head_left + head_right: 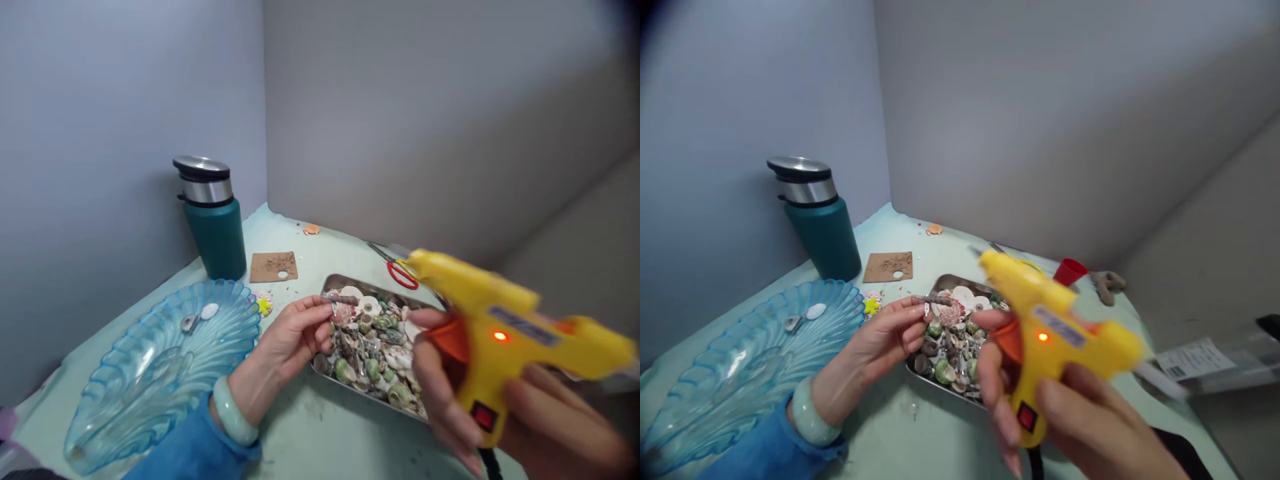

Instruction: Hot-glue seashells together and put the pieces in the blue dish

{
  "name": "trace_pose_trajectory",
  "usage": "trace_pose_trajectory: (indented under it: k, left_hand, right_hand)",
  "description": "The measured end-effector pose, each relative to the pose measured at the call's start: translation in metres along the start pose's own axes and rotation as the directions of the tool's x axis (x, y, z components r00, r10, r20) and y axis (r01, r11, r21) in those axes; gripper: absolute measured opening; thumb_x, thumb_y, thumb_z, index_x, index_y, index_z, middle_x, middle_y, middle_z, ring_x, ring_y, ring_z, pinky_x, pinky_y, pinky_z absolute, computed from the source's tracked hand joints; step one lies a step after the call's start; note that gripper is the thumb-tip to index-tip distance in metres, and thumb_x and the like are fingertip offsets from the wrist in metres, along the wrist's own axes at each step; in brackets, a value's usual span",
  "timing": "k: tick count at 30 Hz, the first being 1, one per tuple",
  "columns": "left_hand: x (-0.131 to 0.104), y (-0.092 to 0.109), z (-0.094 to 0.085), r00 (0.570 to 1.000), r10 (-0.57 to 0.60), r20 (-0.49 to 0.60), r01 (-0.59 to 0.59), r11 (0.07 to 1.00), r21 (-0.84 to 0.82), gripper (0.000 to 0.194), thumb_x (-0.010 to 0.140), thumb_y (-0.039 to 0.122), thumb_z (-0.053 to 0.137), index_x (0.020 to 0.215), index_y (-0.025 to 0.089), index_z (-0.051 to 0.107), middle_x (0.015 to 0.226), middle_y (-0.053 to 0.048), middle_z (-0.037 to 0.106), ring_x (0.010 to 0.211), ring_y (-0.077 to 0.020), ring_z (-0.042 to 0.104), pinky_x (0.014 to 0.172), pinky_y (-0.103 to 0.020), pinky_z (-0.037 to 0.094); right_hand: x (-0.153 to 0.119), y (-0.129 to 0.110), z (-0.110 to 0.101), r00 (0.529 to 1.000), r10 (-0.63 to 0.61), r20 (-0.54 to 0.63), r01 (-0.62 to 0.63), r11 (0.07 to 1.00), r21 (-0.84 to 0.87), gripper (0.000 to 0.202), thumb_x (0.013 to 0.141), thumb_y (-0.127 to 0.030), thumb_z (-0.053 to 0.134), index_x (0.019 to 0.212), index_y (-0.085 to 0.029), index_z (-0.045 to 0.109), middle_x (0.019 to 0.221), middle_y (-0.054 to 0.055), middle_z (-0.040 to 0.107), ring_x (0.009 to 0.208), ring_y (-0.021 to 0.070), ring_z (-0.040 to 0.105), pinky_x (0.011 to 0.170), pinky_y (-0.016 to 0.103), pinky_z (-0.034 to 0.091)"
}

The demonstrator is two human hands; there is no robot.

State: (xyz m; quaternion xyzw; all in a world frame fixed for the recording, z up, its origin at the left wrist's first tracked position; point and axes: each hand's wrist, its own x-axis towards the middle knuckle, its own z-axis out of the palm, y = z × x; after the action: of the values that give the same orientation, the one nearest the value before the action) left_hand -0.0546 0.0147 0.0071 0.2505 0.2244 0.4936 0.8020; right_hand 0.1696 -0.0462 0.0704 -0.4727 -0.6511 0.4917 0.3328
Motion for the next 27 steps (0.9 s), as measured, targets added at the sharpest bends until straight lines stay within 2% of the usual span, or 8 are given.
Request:
trace_pose_trajectory:
  k: [3,5,9,10,14,16,21,27]
  left_hand:
    - [0.0,0.0,0.001,1.0,0.002,-0.017,-0.002,1.0,0.004,0.009,0.074,0.012,0.073,0.08,0.011,0.066,0.058,0.003,0.056,0.042,-0.0026,0.044,0.045,-0.015,0.043]
    - [-0.001,0.001,0.003,1.0,0.006,-0.022,-0.006,1.0,0.004,0.011,0.073,0.011,0.074,0.08,0.011,0.066,0.062,0.002,0.06,0.043,-0.0025,0.045,0.045,-0.015,0.043]
    - [-0.001,0.002,0.005,1.0,0.002,-0.02,-0.002,1.0,-0.002,0.013,0.072,0.011,0.075,0.081,0.011,0.066,0.063,0.001,0.061,0.042,-0.0022,0.044,0.043,-0.015,0.042]
    - [-0.001,0.002,0.005,1.0,0.002,-0.022,-0.002,1.0,-0.004,0.014,0.071,0.011,0.075,0.081,0.011,0.066,0.064,0.001,0.061,0.042,-0.0022,0.044,0.043,-0.015,0.042]
    - [0.0,0.001,0.004,0.999,0.028,-0.016,-0.027,0.999,0.029,0.014,0.073,0.012,0.074,0.083,0.011,0.065,0.063,0.001,0.062,0.04,-0.0021,0.044,0.042,-0.015,0.041]
    - [0.001,0.0,0.004,0.999,0.045,-0.025,-0.043,0.997,0.066,0.014,0.073,0.015,0.074,0.083,0.012,0.064,0.06,0.002,0.061,0.039,-0.0022,0.044,0.041,-0.015,0.039]
    - [0.0,-0.001,0.005,0.998,0.049,-0.043,-0.044,0.994,0.102,0.018,0.071,0.018,0.076,0.083,0.012,0.063,0.057,0.003,0.059,0.038,-0.0025,0.044,0.041,-0.015,0.038]
    - [0.001,-0.001,0.002,0.998,0.048,-0.027,-0.044,0.991,0.127,0.015,0.074,0.02,0.074,0.082,0.013,0.063,0.05,0.006,0.052,0.039,-0.0041,0.045,0.042,-0.016,0.037]
  right_hand:
    - [0.001,0.004,0.005,0.99,0.09,0.112,-0.123,0.935,0.334,0.049,0.082,-0.066,0.05,0.108,-0.026,0.06,0.078,0.004,0.061,0.04,0.0079,0.04,0.038,0.024,0.031]
    - [0.003,0.006,0.003,0.992,0.095,0.088,-0.121,0.917,0.381,0.045,0.084,-0.065,0.05,0.104,-0.026,0.062,0.079,0.005,0.065,0.04,0.007,0.042,0.039,0.023,0.028]
    - [0.007,0.009,-0.005,0.959,0.136,0.249,-0.191,0.958,0.216,0.056,0.083,-0.072,0.045,0.1,-0.023,0.066,0.06,0.004,0.065,0.04,0.0092,0.045,0.041,0.022,0.03]
    - [0.008,0.01,-0.006,0.956,0.151,0.251,-0.197,0.966,0.169,0.059,0.082,-0.074,0.045,0.098,-0.021,0.066,0.056,0.003,0.063,0.041,0.0097,0.045,0.042,0.022,0.031]
    - [0.008,0.012,-0.005,0.983,0.162,0.085,-0.17,0.982,0.088,0.061,0.08,-0.075,0.047,0.092,-0.018,0.067,0.054,0.001,0.059,0.045,0.0107,0.047,0.048,0.024,0.037]
    - [0.007,0.011,-0.004,0.982,0.184,0.044,-0.187,0.981,0.048,0.062,0.079,-0.076,0.047,0.089,-0.018,0.067,0.051,0.0,0.055,0.045,0.0108,0.044,0.048,0.025,0.036]
    - [0.006,0.008,-0.002,0.97,0.243,0.014,-0.243,0.97,0.026,0.062,0.077,-0.076,0.05,0.088,-0.017,0.067,0.055,0.0,0.054,0.046,0.0109,0.042,0.047,0.025,0.032]
    - [0.005,0.013,-0.003,0.964,0.257,0.073,-0.26,0.965,0.031,0.056,0.082,-0.071,0.049,0.086,-0.017,0.065,0.055,-0.001,0.051,0.049,0.0113,0.041,0.047,0.024,0.03]
